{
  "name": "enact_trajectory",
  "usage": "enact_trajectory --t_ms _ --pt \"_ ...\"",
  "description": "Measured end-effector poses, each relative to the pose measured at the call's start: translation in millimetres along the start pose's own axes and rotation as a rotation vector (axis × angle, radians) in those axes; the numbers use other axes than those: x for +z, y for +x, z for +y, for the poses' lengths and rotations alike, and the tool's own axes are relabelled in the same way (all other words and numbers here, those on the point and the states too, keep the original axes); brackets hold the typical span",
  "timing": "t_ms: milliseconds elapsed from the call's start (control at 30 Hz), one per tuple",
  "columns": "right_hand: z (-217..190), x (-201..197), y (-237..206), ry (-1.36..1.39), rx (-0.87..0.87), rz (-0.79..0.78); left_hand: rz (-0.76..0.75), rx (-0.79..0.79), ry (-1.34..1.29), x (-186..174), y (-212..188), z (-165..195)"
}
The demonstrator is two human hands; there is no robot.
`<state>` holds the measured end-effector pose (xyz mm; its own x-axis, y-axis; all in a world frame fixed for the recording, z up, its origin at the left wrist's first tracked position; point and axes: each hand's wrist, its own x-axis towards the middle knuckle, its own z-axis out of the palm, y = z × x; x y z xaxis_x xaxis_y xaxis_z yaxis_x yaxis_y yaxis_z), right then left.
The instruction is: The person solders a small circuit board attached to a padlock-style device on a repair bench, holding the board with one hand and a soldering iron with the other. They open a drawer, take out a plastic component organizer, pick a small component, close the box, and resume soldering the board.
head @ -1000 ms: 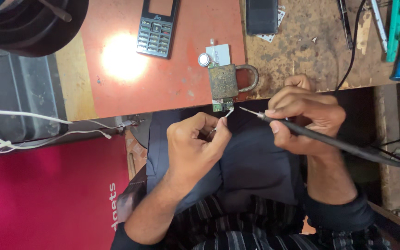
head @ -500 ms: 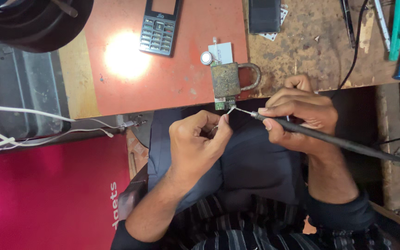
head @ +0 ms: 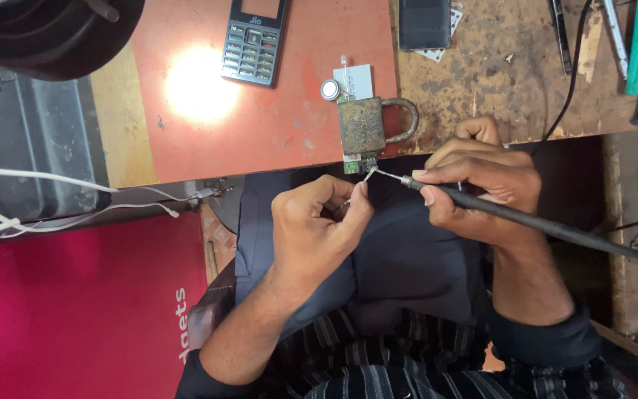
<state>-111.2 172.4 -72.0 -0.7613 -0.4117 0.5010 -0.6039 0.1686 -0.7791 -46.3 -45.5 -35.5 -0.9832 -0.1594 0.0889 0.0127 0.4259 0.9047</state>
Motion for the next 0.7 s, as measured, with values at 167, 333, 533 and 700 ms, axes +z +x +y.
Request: enact_trajectory --t_ms 167,333,533,700 --pt "1.1 -0.3 -0.5 -0.013 0.003 -0.003 -0.016 -0.015 -0.018 0.2 0.2 0.3" --pt "2.4 -1.1 -1.8 -0.012 0.012 -0.015 -0.026 -0.022 -0.040 1.0 0.0 0.5" --pt "2.3 -1.0 -1.9 -0.019 0.000 -0.021 -0.031 -0.021 -0.032 0.0 -0.3 0.3" --pt "1.3 0.1 -0.7 -0.027 -0.002 -0.025 -0.025 -0.019 -0.034 0.2 -1.3 -1.3"
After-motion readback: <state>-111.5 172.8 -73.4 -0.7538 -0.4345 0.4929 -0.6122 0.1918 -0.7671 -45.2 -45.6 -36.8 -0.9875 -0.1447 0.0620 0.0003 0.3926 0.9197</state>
